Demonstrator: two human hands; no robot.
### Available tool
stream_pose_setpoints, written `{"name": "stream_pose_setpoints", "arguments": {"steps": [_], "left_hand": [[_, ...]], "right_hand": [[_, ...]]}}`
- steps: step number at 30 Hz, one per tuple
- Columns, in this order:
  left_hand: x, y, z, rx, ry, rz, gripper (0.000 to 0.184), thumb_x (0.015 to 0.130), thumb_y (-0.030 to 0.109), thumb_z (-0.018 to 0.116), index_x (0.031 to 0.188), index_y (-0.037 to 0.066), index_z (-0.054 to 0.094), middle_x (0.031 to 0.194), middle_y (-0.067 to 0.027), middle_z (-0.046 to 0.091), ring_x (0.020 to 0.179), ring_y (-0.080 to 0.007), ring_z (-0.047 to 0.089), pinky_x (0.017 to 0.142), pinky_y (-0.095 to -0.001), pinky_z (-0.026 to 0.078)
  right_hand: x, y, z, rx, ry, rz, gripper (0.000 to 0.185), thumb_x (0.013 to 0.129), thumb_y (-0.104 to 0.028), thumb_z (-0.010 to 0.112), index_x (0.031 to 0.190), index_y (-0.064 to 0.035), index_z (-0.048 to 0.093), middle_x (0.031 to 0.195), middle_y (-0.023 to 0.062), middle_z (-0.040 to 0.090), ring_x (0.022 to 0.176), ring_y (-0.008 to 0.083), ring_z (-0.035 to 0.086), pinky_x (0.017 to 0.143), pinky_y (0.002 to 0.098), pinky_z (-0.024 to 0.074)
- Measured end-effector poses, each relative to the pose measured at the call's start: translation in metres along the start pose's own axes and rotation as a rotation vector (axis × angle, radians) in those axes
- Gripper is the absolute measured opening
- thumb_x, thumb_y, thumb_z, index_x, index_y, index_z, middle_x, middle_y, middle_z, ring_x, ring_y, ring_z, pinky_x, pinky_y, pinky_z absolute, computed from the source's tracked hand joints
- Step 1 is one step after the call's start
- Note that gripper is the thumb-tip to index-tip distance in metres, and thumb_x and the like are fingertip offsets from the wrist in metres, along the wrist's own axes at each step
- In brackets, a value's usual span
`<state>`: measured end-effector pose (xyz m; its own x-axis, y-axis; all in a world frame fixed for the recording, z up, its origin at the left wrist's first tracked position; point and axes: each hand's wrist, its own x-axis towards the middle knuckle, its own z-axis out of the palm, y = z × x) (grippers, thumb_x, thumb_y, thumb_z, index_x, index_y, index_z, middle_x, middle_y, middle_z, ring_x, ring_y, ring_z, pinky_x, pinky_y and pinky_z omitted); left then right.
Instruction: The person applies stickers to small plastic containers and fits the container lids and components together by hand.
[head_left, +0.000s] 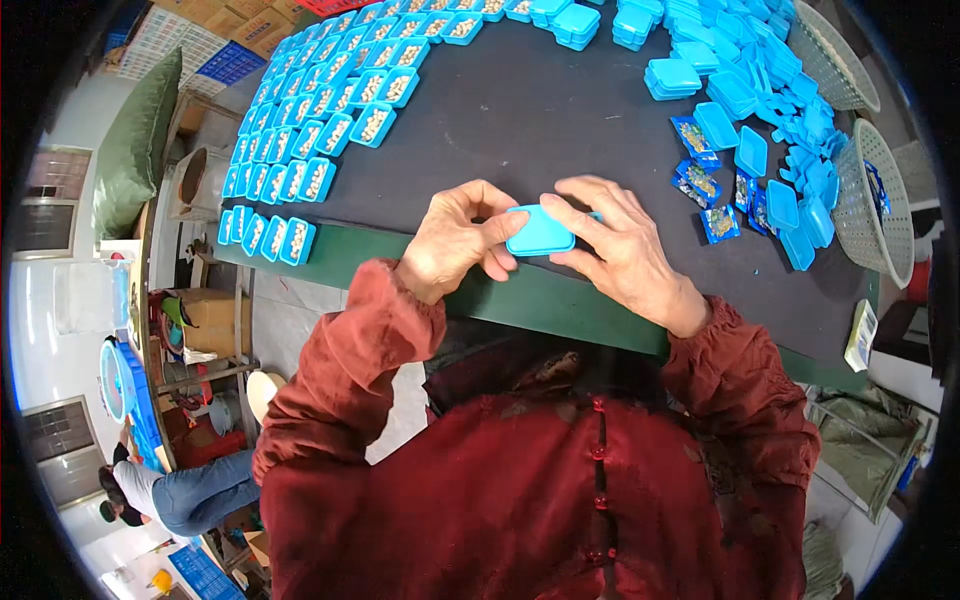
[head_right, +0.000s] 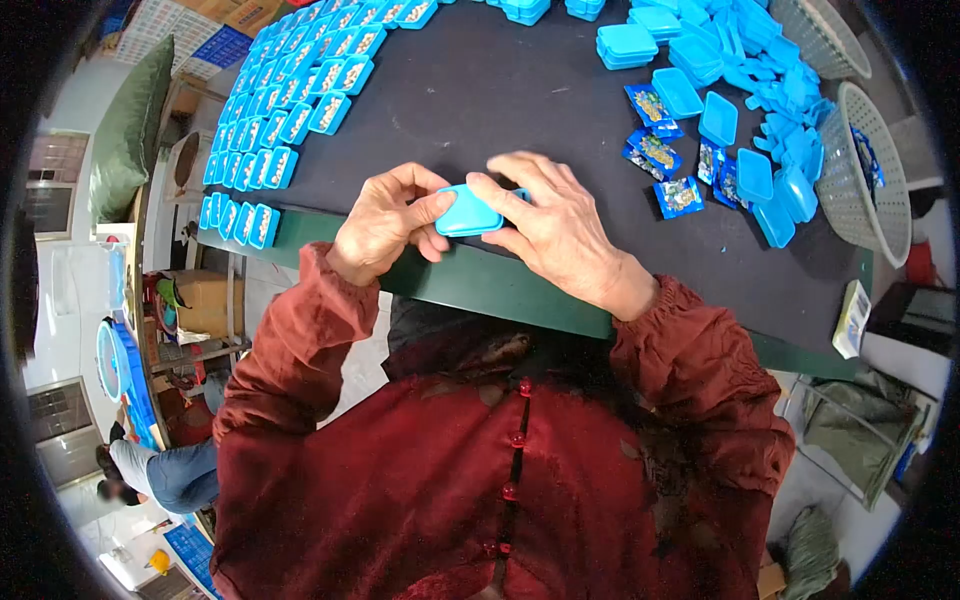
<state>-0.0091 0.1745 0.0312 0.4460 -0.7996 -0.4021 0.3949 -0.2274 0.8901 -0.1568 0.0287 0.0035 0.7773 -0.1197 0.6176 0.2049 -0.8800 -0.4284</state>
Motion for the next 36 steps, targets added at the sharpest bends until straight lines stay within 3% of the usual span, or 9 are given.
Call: {"name": "stream_pose_setpoints", "arguments": {"steps": [11, 16, 21, 25, 26, 30, 36], "left_hand": [[0.012, 0.019, -0.008, 0.188, -0.178, -0.071, 0.027, 0.079, 0.009, 0.072, 0.095, -0.008, 0.059, 0.075, -0.0157, 0.061, 0.052, -0.0162, 0.060, 0.044, -0.0197, 0.051], [0.023, 0.036, -0.010, 0.546, -0.381, -0.117, 0.032, 0.075, 0.007, 0.074, 0.100, -0.007, 0.059, 0.076, -0.0137, 0.062, 0.061, -0.0185, 0.061, 0.053, -0.0251, 0.052], [0.013, 0.037, -0.001, 0.778, -0.582, 0.082, 0.037, 0.067, 0.003, 0.076, 0.100, -0.003, 0.060, 0.082, -0.0112, 0.062, 0.071, -0.0195, 0.058, 0.063, -0.0296, 0.048], [-0.011, 0.028, 0.009, 0.685, -0.302, 0.534, 0.041, 0.061, -0.001, 0.075, 0.099, 0.001, 0.060, 0.084, -0.0080, 0.058, 0.073, -0.0199, 0.054, 0.066, -0.0315, 0.045], [-0.015, 0.028, 0.011, 0.688, -0.307, 0.542, 0.041, 0.061, -0.001, 0.075, 0.099, 0.001, 0.060, 0.084, -0.0080, 0.058, 0.073, -0.0199, 0.054, 0.066, -0.0315, 0.045], [-0.032, 0.027, 0.018, 0.825, -0.078, 0.793, 0.046, 0.058, 0.005, 0.080, 0.099, 0.001, 0.060, 0.084, -0.0053, 0.056, 0.070, -0.0166, 0.050, 0.066, -0.0263, 0.042], [-0.039, 0.020, 0.027, 0.776, -0.098, 0.827, 0.044, 0.057, 0.000, 0.075, 0.097, 0.003, 0.057, 0.080, -0.0064, 0.049, 0.066, -0.0206, 0.048, 0.063, -0.0295, 0.042]], "right_hand": [[-0.005, 0.004, 0.008, 0.276, -0.045, 0.139, 0.055, 0.061, -0.002, 0.077, 0.113, -0.0058, 0.059, 0.099, 0.0098, 0.061, 0.082, 0.0235, 0.058, 0.071, 0.0339, 0.0469], [-0.004, 0.008, 0.006, 0.309, -0.110, 0.085, 0.050, 0.065, -0.001, 0.074, 0.113, -0.0037, 0.058, 0.100, 0.0109, 0.061, 0.084, 0.0249, 0.058, 0.072, 0.0340, 0.0474], [-0.002, 0.004, -0.004, 0.181, 0.019, -0.204, 0.046, 0.070, 0.001, 0.065, 0.115, -0.0042, 0.057, 0.103, 0.0119, 0.060, 0.085, 0.0270, 0.058, 0.074, 0.0333, 0.0480], [0.003, -0.008, -0.019, 0.196, 0.062, -0.069, 0.049, 0.069, 0.001, 0.063, 0.117, -0.0019, 0.055, 0.106, 0.0124, 0.058, 0.089, 0.0264, 0.058, 0.077, 0.0329, 0.0474], [0.003, -0.011, -0.021, 0.189, 0.067, -0.072, 0.049, 0.069, 0.001, 0.063, 0.117, -0.0019, 0.055, 0.106, 0.0124, 0.058, 0.089, 0.0264, 0.058, 0.077, 0.0329, 0.0474], [-0.005, -0.029, -0.026, 0.834, 0.040, 0.392, 0.052, 0.069, -0.005, 0.068, 0.119, -0.0014, 0.054, 0.106, 0.0106, 0.057, 0.089, 0.0241, 0.056, 0.077, 0.0317, 0.0465], [-0.010, -0.053, -0.024, 0.874, 0.035, 0.550, 0.059, 0.067, -0.012, 0.074, 0.120, 0.0007, 0.052, 0.114, 0.0117, 0.052, 0.098, 0.0221, 0.052, 0.081, 0.0308, 0.0434]]}}
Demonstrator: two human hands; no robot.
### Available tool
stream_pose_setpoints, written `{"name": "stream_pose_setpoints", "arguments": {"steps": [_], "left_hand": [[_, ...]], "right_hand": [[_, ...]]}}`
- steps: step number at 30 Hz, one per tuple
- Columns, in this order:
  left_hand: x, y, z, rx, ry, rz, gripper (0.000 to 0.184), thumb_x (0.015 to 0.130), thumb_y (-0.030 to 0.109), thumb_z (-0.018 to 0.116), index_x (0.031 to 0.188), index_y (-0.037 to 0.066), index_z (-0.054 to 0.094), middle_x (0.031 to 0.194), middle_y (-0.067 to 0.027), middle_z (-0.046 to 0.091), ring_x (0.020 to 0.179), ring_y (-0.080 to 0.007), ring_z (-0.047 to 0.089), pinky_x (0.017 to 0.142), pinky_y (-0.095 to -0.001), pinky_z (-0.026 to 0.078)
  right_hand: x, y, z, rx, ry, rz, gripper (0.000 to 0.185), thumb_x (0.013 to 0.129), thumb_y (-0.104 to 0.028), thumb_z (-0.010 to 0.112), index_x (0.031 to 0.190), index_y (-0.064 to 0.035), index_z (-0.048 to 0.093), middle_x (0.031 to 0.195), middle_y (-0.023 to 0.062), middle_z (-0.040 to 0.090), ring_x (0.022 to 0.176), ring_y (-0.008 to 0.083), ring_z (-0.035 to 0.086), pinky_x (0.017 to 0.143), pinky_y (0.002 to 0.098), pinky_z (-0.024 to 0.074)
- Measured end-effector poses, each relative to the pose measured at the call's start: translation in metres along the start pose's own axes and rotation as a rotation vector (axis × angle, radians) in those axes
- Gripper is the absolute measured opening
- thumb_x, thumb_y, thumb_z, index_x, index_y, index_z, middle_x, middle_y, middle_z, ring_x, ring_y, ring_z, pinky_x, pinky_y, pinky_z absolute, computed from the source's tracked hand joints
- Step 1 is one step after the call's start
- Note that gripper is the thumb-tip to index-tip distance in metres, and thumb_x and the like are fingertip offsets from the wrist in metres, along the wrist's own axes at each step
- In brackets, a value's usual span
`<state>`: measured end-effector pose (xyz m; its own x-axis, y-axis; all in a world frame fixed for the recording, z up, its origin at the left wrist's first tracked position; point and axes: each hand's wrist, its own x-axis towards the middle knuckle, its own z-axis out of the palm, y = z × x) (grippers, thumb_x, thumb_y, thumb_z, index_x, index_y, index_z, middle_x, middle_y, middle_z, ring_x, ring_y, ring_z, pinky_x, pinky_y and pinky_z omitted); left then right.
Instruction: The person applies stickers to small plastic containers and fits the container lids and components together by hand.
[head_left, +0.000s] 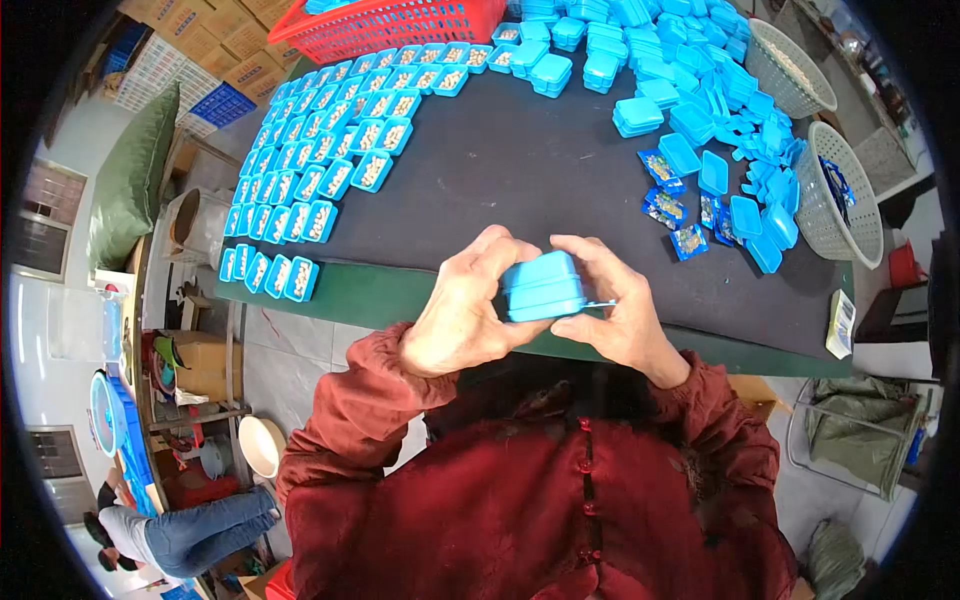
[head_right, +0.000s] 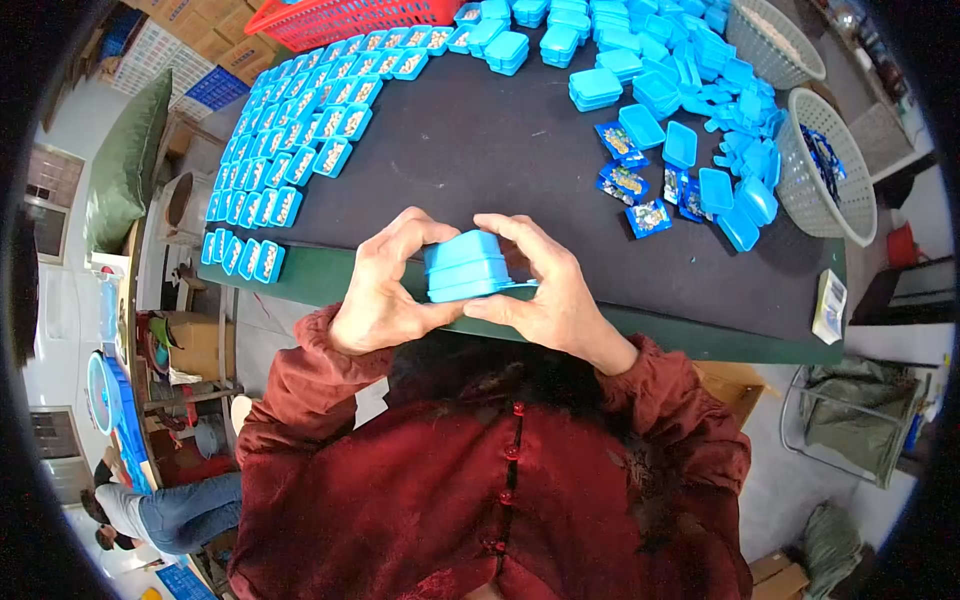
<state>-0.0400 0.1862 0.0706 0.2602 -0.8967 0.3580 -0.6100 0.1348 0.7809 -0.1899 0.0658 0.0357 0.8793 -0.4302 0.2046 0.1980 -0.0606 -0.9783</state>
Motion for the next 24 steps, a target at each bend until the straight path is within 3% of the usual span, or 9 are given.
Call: {"name": "stream_pose_setpoints", "arguments": {"steps": [5, 10, 14, 15, 19, 24], "left_hand": [[-0.003, 0.003, 0.000, -0.015, -0.035, 0.052, 0.047, 0.057, 0.001, 0.075, 0.100, 0.003, 0.058, 0.085, -0.0076, 0.054, 0.070, -0.0203, 0.051, 0.066, -0.0288, 0.043], [-0.014, -0.009, 0.011, -0.183, 0.068, 0.122, 0.049, 0.059, 0.000, 0.076, 0.105, 0.002, 0.059, 0.092, -0.0084, 0.057, 0.075, -0.0190, 0.053, 0.069, -0.0285, 0.045], [-0.023, -0.011, 0.014, -0.471, 0.061, 0.016, 0.051, 0.063, -0.002, 0.076, 0.112, 0.002, 0.059, 0.101, -0.0099, 0.059, 0.083, -0.0188, 0.056, 0.074, -0.0295, 0.046], [-0.025, -0.012, 0.013, -0.474, 0.060, 0.011, 0.051, 0.063, -0.002, 0.076, 0.112, 0.002, 0.059, 0.101, -0.0099, 0.059, 0.083, -0.0188, 0.056, 0.074, -0.0295, 0.046], [-0.025, -0.017, 0.005, -0.982, -0.168, -0.432, 0.052, 0.067, -0.004, 0.074, 0.116, 0.000, 0.058, 0.105, -0.0119, 0.059, 0.089, -0.0199, 0.056, 0.077, -0.0288, 0.046], [-0.020, -0.020, 0.007, -1.064, -0.089, -0.472, 0.054, 0.069, -0.005, 0.072, 0.120, -0.003, 0.055, 0.113, -0.0157, 0.057, 0.094, -0.0225, 0.056, 0.080, -0.0277, 0.046]], "right_hand": [[0.001, -0.004, 0.001, -0.228, 0.008, -0.088, 0.065, 0.065, -0.019, 0.078, 0.121, 0.0006, 0.052, 0.113, 0.0108, 0.051, 0.098, 0.0209, 0.050, 0.081, 0.0299, 0.0428], [0.001, -0.016, 0.002, -0.356, -0.004, -0.129, 0.065, 0.064, -0.022, 0.079, 0.119, 0.0001, 0.054, 0.112, 0.0096, 0.050, 0.095, 0.0193, 0.050, 0.080, 0.0288, 0.0424], [0.004, -0.012, -0.007, 0.214, -0.158, -0.035, 0.055, 0.064, -0.005, 0.078, 0.114, -0.0012, 0.055, 0.105, 0.0064, 0.052, 0.080, 0.0154, 0.050, 0.067, 0.0254, 0.0439], [0.003, -0.011, -0.007, 0.216, -0.156, -0.030, 0.055, 0.064, -0.005, 0.078, 0.114, -0.0012, 0.055, 0.105, 0.0064, 0.052, 0.080, 0.0154, 0.050, 0.067, 0.0254, 0.0439], [0.002, -0.004, -0.007, 0.147, -0.108, 0.064, 0.057, 0.062, -0.005, 0.079, 0.114, -0.0017, 0.056, 0.107, 0.0074, 0.050, 0.087, 0.0176, 0.051, 0.076, 0.0273, 0.0427], [0.008, 0.011, -0.010, 0.113, -0.144, 0.007, 0.057, 0.063, 0.005, 0.077, 0.115, -0.0015, 0.055, 0.107, 0.0071, 0.049, 0.086, 0.0157, 0.051, 0.075, 0.0265, 0.0429]]}}
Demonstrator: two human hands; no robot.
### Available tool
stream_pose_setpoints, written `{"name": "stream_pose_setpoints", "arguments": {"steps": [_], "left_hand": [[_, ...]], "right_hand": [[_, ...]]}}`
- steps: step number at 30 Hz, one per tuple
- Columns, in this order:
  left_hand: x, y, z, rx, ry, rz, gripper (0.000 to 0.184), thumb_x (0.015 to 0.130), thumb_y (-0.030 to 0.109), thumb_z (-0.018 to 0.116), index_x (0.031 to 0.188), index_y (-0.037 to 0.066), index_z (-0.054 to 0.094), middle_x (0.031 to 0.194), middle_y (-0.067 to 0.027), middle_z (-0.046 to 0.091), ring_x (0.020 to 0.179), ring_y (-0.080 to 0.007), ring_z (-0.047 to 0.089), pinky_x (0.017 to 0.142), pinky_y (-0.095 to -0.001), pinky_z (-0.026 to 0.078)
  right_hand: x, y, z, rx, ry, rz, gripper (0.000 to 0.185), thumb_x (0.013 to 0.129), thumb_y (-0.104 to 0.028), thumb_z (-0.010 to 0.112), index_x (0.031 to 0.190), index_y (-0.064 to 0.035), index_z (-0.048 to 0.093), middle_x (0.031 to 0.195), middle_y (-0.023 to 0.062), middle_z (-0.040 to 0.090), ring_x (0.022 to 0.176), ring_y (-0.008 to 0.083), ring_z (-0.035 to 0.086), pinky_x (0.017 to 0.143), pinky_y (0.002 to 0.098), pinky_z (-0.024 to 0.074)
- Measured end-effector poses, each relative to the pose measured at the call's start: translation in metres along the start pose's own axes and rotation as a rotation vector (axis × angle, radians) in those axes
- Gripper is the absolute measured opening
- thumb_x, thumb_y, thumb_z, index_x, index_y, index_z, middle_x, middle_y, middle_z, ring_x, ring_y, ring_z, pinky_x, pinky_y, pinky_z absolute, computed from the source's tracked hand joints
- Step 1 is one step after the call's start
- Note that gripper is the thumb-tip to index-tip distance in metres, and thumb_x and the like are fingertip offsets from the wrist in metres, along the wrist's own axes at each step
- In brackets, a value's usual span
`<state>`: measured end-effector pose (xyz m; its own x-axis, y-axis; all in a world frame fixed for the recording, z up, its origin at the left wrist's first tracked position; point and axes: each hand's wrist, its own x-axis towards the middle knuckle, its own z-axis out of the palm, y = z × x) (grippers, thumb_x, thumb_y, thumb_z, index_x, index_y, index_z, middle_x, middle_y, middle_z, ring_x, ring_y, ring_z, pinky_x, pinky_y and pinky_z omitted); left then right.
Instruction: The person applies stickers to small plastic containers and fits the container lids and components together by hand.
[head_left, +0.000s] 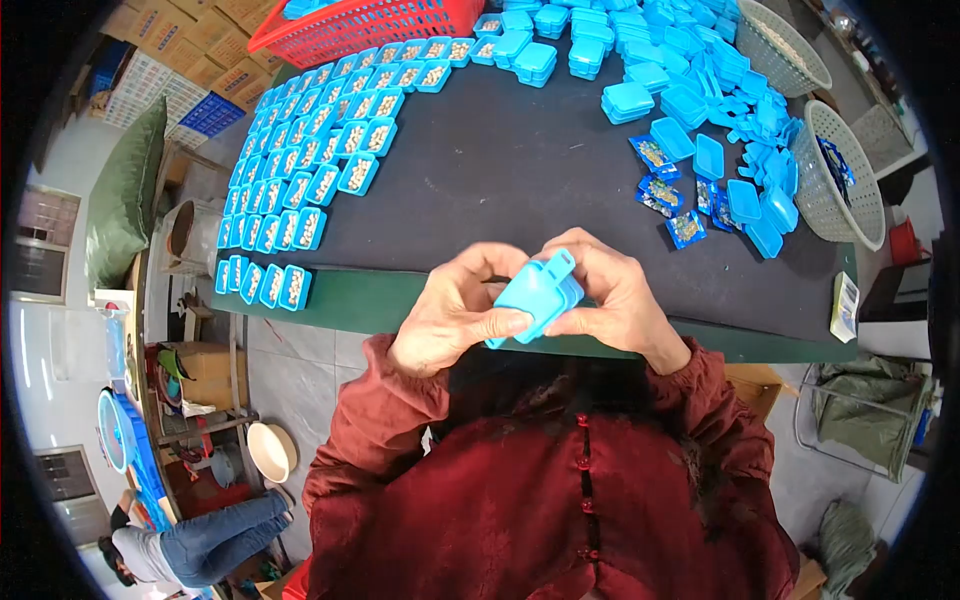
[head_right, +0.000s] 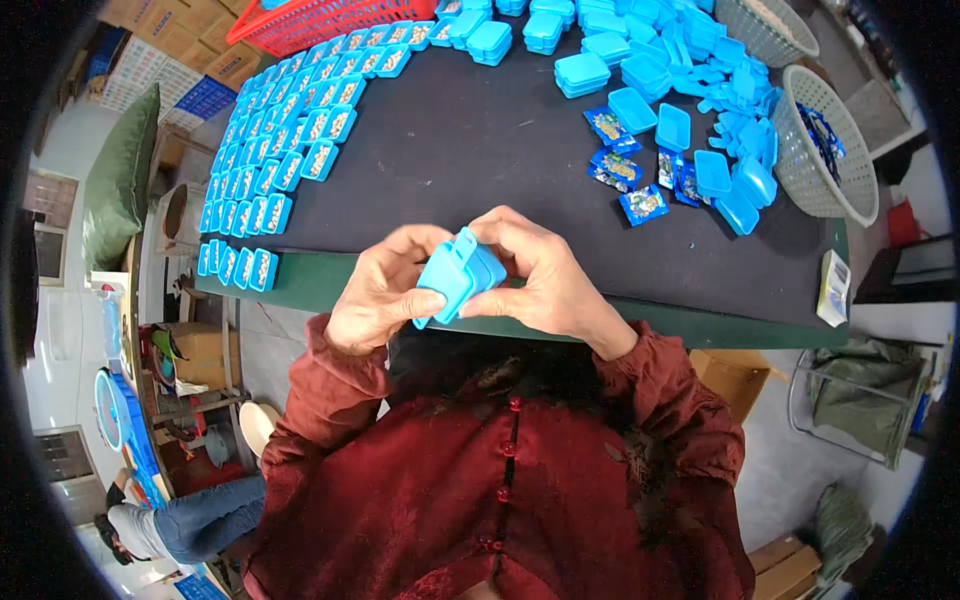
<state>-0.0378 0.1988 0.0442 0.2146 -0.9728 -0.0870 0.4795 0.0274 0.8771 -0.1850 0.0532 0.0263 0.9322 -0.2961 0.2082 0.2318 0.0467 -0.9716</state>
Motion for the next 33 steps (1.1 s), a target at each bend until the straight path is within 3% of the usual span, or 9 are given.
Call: {"name": "stream_pose_setpoints", "arguments": {"steps": [1, 5, 11, 15, 20, 26, 30, 33], "left_hand": [[0.001, 0.002, 0.001, 0.006, -0.005, -0.004, 0.054, 0.069, -0.005, 0.072, 0.120, -0.003, 0.055, 0.113, -0.0157, 0.057, 0.094, -0.0225, 0.056, 0.080, -0.0277, 0.046], [-0.007, 0.007, 0.013, 0.963, 0.106, 0.423, 0.053, 0.072, -0.003, 0.071, 0.122, -0.006, 0.052, 0.116, -0.0188, 0.055, 0.095, -0.0252, 0.057, 0.081, -0.0280, 0.047], [-0.013, -0.001, 0.029, 1.125, 0.181, 0.505, 0.050, 0.076, 0.000, 0.068, 0.123, -0.005, 0.052, 0.118, -0.0200, 0.054, 0.096, -0.0274, 0.057, 0.082, -0.0308, 0.047], [-0.011, -0.004, 0.017, 0.918, 0.164, 0.452, 0.047, 0.079, 0.001, 0.065, 0.124, -0.004, 0.051, 0.120, -0.0211, 0.052, 0.097, -0.0288, 0.057, 0.083, -0.0322, 0.047], [-0.012, -0.003, 0.025, 1.264, 0.197, 0.551, 0.048, 0.080, 0.000, 0.064, 0.125, -0.005, 0.050, 0.122, -0.0222, 0.050, 0.098, -0.0295, 0.056, 0.084, -0.0334, 0.047], [-0.012, -0.002, 0.025, 1.197, 0.190, 0.487, 0.048, 0.080, -0.001, 0.063, 0.126, -0.005, 0.050, 0.124, -0.0231, 0.049, 0.100, -0.0304, 0.056, 0.085, -0.0334, 0.047], [-0.011, -0.004, 0.025, 1.167, 0.190, 0.527, 0.048, 0.080, -0.002, 0.063, 0.126, -0.005, 0.050, 0.124, -0.0233, 0.049, 0.101, -0.0306, 0.056, 0.085, -0.0331, 0.047], [-0.010, -0.006, 0.026, 1.162, 0.190, 0.554, 0.048, 0.080, -0.002, 0.062, 0.126, -0.005, 0.050, 0.123, -0.0235, 0.049, 0.101, -0.0309, 0.056, 0.085, -0.0331, 0.046]], "right_hand": [[0.001, 0.003, 0.000, 0.002, 0.007, -0.005, 0.057, 0.063, 0.005, 0.077, 0.115, -0.0015, 0.055, 0.107, 0.0071, 0.049, 0.086, 0.0157, 0.051, 0.075, 0.0265, 0.0429], [0.001, 0.012, 0.002, 0.090, 0.129, 0.007, 0.050, 0.064, 0.003, 0.077, 0.109, -0.0017, 0.056, 0.101, 0.0048, 0.054, 0.074, 0.0098, 0.050, 0.065, 0.0200, 0.0428], [0.001, 0.011, 0.008, 0.203, 0.137, 0.103, 0.050, 0.066, 0.004, 0.076, 0.111, -0.0021, 0.057, 0.092, 0.0030, 0.055, 0.068, 0.0085, 0.049, 0.061, 0.0185, 0.0422], [0.000, 0.008, 0.007, 0.262, 0.115, 0.090, 0.050, 0.066, 0.005, 0.076, 0.113, -0.0019, 0.057, 0.087, 0.0021, 0.056, 0.066, 0.0086, 0.049, 0.060, 0.0183, 0.0424], [0.001, 0.011, 0.004, 0.122, 0.147, -0.013, 0.050, 0.067, 0.006, 0.075, 0.114, -0.0017, 0.058, 0.089, 0.0024, 0.056, 0.067, 0.0083, 0.049, 0.060, 0.0187, 0.0426], [0.001, 0.004, 0.002, 0.133, 0.149, 0.017, 0.048, 0.067, 0.006, 0.075, 0.112, -0.0007, 0.059, 0.089, 0.0025, 0.056, 0.067, 0.0082, 0.048, 0.059, 0.0190, 0.0425], [0.001, 0.005, -0.001, 0.142, 0.097, 0.039, 0.053, 0.066, 0.007, 0.075, 0.115, -0.0012, 0.058, 0.100, 0.0048, 0.057, 0.076, 0.0102, 0.052, 0.066, 0.0197, 0.0447], [0.000, 0.006, 0.000, 0.136, 0.105, 0.020, 0.053, 0.066, 0.008, 0.075, 0.116, -0.0010, 0.058, 0.101, 0.0050, 0.057, 0.077, 0.0105, 0.052, 0.067, 0.0202, 0.0454]]}}
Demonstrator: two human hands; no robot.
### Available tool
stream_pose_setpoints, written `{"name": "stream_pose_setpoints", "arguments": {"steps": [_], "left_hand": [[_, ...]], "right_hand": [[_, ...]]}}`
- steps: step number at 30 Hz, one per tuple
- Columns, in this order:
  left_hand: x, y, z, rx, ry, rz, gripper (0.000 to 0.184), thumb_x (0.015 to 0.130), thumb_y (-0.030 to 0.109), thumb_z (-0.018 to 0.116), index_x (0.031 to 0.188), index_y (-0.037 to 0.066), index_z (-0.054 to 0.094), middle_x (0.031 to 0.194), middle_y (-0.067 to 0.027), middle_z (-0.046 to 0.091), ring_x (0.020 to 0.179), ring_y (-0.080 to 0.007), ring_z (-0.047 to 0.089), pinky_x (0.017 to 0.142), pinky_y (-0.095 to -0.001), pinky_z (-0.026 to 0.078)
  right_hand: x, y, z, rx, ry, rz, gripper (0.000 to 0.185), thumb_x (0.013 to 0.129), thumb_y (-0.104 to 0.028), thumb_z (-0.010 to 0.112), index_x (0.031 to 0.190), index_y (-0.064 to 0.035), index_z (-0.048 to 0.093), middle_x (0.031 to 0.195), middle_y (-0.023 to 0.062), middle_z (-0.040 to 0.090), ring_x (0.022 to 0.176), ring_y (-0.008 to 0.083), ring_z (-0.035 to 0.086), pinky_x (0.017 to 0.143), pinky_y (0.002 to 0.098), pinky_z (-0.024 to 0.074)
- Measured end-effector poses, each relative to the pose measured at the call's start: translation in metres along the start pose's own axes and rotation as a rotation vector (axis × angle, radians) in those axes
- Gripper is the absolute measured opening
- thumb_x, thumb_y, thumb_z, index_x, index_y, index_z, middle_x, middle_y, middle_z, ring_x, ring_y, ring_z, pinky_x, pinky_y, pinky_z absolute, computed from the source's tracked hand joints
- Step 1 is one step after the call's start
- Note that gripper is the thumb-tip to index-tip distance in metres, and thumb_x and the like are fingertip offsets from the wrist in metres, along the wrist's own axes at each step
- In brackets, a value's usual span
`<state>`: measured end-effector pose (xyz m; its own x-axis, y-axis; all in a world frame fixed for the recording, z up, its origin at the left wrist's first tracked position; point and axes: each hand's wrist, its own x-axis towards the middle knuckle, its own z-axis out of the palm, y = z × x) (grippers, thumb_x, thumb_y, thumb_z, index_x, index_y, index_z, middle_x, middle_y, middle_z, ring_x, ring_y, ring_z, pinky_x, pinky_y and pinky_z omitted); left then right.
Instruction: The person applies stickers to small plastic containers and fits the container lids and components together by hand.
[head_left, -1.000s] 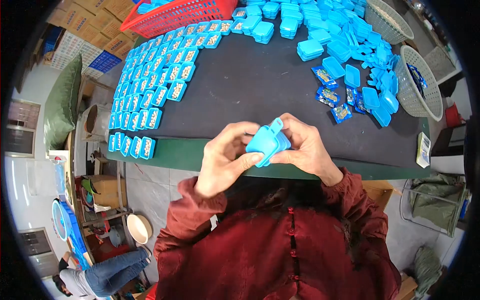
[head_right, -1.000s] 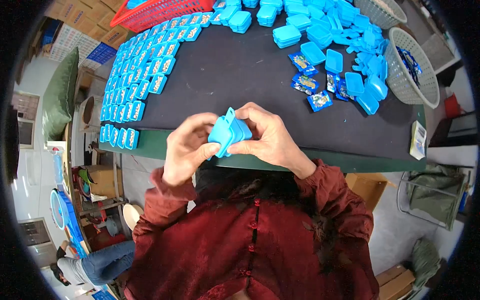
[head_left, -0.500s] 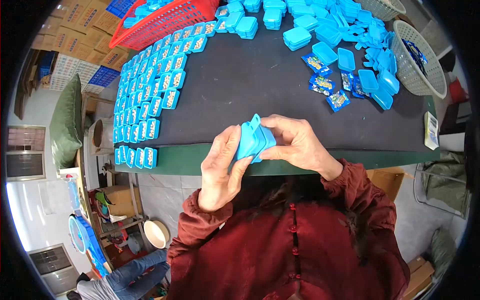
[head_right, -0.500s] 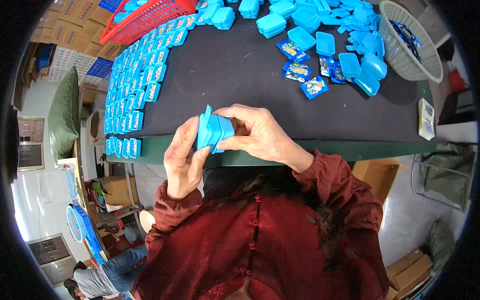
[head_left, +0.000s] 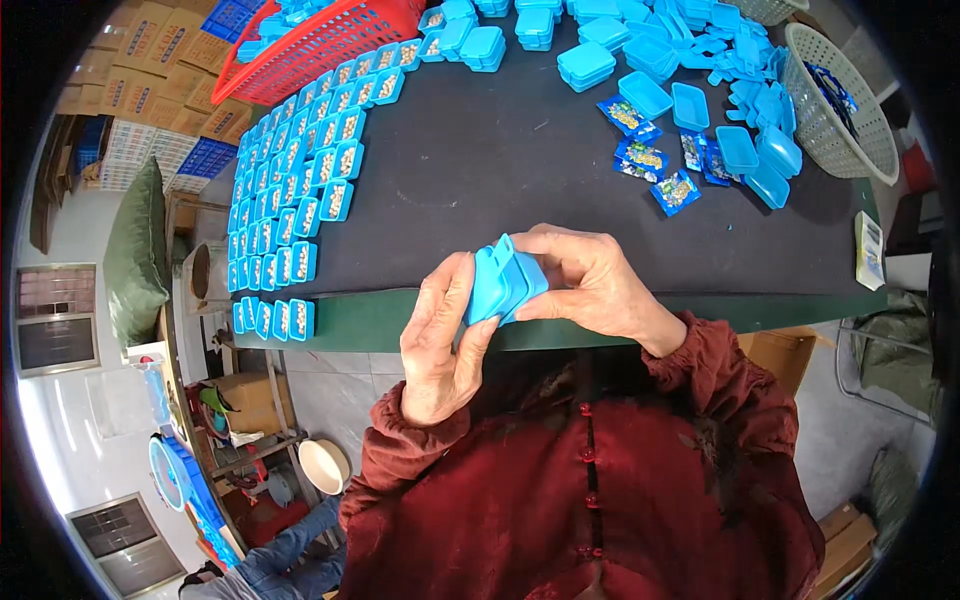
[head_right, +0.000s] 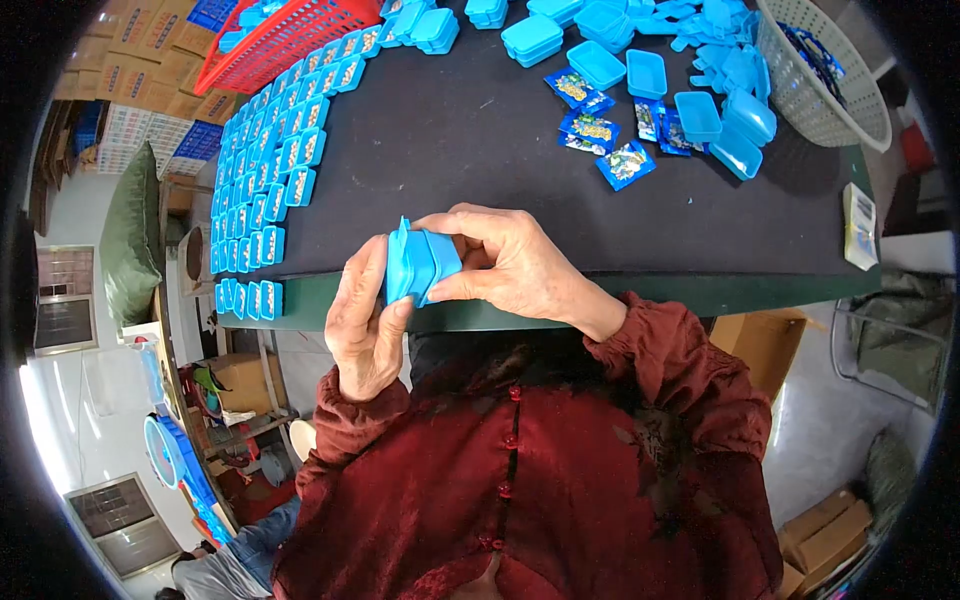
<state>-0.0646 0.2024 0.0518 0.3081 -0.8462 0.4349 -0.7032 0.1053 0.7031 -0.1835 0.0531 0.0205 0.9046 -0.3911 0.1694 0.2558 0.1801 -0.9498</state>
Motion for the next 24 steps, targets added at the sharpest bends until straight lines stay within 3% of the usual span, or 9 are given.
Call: {"name": "stream_pose_setpoints", "arguments": {"steps": [8, 13, 17, 23, 24], "left_hand": [[-0.003, 0.002, 0.009, 0.022, 0.048, 0.064, 0.048, 0.079, -0.003, 0.062, 0.125, -0.005, 0.051, 0.123, -0.0242, 0.051, 0.100, -0.0321, 0.057, 0.086, -0.0337, 0.046], [-0.010, 0.003, 0.024, 0.205, 0.166, 0.102, 0.047, 0.079, -0.004, 0.062, 0.124, -0.005, 0.052, 0.123, -0.0251, 0.052, 0.102, -0.0322, 0.057, 0.085, -0.0337, 0.047], [-0.002, 0.005, 0.013, -0.059, 0.036, -0.005, 0.046, 0.079, -0.004, 0.062, 0.124, -0.006, 0.052, 0.122, -0.0257, 0.053, 0.102, -0.0323, 0.058, 0.083, -0.0311, 0.048], [0.010, -0.002, -0.011, -0.282, -0.078, -0.240, 0.037, 0.083, -0.001, 0.061, 0.118, -0.008, 0.054, 0.116, -0.0235, 0.056, 0.097, -0.0291, 0.060, 0.082, -0.0299, 0.048], [0.013, -0.008, -0.012, -0.439, -0.105, -0.364, 0.036, 0.082, 0.001, 0.062, 0.116, -0.008, 0.055, 0.114, -0.0224, 0.057, 0.095, -0.0278, 0.060, 0.081, -0.0297, 0.048]], "right_hand": [[-0.001, 0.007, 0.000, -0.017, -0.002, -0.099, 0.055, 0.065, 0.007, 0.076, 0.116, -0.0009, 0.058, 0.101, 0.0063, 0.058, 0.079, 0.0115, 0.054, 0.068, 0.0216, 0.0475], [-0.002, 0.008, -0.001, -0.098, -0.009, -0.194, 0.055, 0.065, 0.008, 0.076, 0.116, -0.0005, 0.058, 0.099, 0.0064, 0.060, 0.078, 0.0118, 0.055, 0.068, 0.0222, 0.0482], [-0.005, 0.001, -0.006, 0.110, 0.034, 0.063, 0.052, 0.066, 0.010, 0.073, 0.115, 0.0003, 0.058, 0.093, 0.0067, 0.061, 0.075, 0.0121, 0.056, 0.067, 0.0215, 0.0480], [-0.003, 0.002, -0.002, 0.253, 0.045, 0.114, 0.045, 0.070, 0.006, 0.071, 0.113, -0.0009, 0.060, 0.080, 0.0048, 0.061, 0.060, 0.0089, 0.050, 0.056, 0.0182, 0.0431], [-0.002, 0.002, -0.001, 0.266, 0.040, 0.125, 0.045, 0.071, 0.005, 0.071, 0.114, -0.0006, 0.059, 0.080, 0.0050, 0.061, 0.060, 0.0088, 0.050, 0.055, 0.0179, 0.0430]]}}
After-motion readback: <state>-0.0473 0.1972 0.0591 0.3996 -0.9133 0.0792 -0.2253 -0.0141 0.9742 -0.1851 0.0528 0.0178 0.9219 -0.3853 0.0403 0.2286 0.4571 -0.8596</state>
